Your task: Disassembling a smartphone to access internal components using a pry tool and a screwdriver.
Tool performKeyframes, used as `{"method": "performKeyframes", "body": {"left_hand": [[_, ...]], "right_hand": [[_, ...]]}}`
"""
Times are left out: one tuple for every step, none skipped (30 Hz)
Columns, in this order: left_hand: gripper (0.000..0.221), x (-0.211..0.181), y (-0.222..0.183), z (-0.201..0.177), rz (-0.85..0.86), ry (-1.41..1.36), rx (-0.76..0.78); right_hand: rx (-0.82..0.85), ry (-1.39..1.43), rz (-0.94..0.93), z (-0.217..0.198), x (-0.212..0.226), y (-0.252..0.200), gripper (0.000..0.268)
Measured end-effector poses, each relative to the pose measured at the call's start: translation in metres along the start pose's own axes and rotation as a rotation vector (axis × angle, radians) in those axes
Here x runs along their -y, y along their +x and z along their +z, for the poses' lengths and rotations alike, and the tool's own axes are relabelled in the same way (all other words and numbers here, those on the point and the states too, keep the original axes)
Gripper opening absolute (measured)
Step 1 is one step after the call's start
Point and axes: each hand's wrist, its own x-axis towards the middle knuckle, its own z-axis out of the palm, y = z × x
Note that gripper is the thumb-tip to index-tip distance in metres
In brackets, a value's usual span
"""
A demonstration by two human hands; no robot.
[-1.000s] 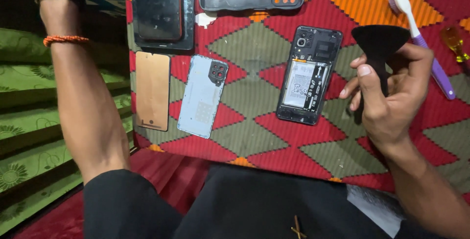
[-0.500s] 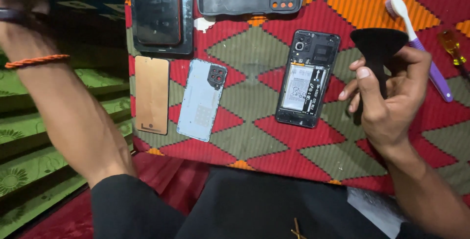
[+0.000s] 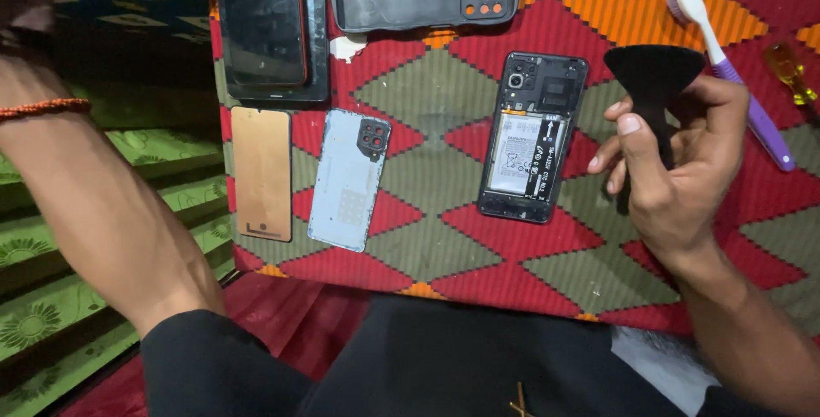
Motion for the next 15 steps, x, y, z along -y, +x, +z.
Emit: {"method": "performKeyframes", "body": {"left_hand": [[0.042, 0.003, -0.002, 0.002, -0.001, 0.003, -0.001], [0.042, 0.006, -0.002, 0.004, -0.001, 0.006, -0.001], [0.042, 0.004, -0.002, 0.001, 0.0, 0.008, -0.001], [0.042, 0.002, -0.003, -0.001, 0.0, 0.01, -0.002], [0.042, 0.001, -0.003, -0.003, 0.001, 0.012, -0.002], [0.042, 0.004, -0.004, -0.001, 0.0, 0.015, -0.003], [0.042, 0.008, -0.006, 0.001, -0.002, 0.018, -0.004], [0.042, 0.012, -0.007, 0.004, -0.004, 0.021, -0.004], [0.042, 0.012, -0.009, 0.002, -0.006, 0.023, -0.005], [0.042, 0.011, -0.01, 0.0, -0.009, 0.026, -0.006], [0.042, 0.011, -0.012, -0.002, -0.011, 0.029, -0.006], [0.042, 0.014, -0.014, 0.001, -0.013, 0.031, -0.007], [0.042, 0.018, -0.015, 0.003, -0.014, 0.034, -0.008], [0.042, 0.022, -0.016, 0.006, -0.015, 0.037, -0.008], [0.042, 0.02, -0.017, 0.002, -0.015, 0.04, -0.009]], "right_hand": [[0.008, -0.008, -0.01, -0.001, -0.001, 0.0, 0.025], [0.014, -0.017, -0.02, -0.001, -0.001, 0.0, 0.025], [0.013, -0.016, -0.019, -0.001, -0.001, 0.0, 0.025], [0.011, -0.007, -0.019, -0.001, -0.001, 0.001, 0.025], [0.009, 0.001, -0.02, -0.001, 0.0, 0.001, 0.025], [0.009, 0.002, -0.02, -0.001, -0.001, 0.001, 0.025], [0.01, -0.002, -0.024, -0.001, -0.001, 0.001, 0.025], [0.011, -0.007, -0.029, -0.001, -0.001, 0.001, 0.024], [0.012, -0.007, -0.029, -0.001, -0.002, 0.001, 0.024], [0.013, -0.005, -0.032, -0.001, -0.002, 0.0, 0.024], [0.014, -0.003, -0.035, -0.002, -0.002, 0.0, 0.024], [0.014, -0.003, -0.035, -0.001, -0.002, 0.0, 0.024], [0.009, -0.003, -0.025, -0.001, -0.001, 0.0, 0.025], [0.002, -0.002, -0.015, -0.001, -0.001, 0.0, 0.025], [0.002, -0.001, -0.015, -0.001, -0.001, 0.0, 0.025]]}}
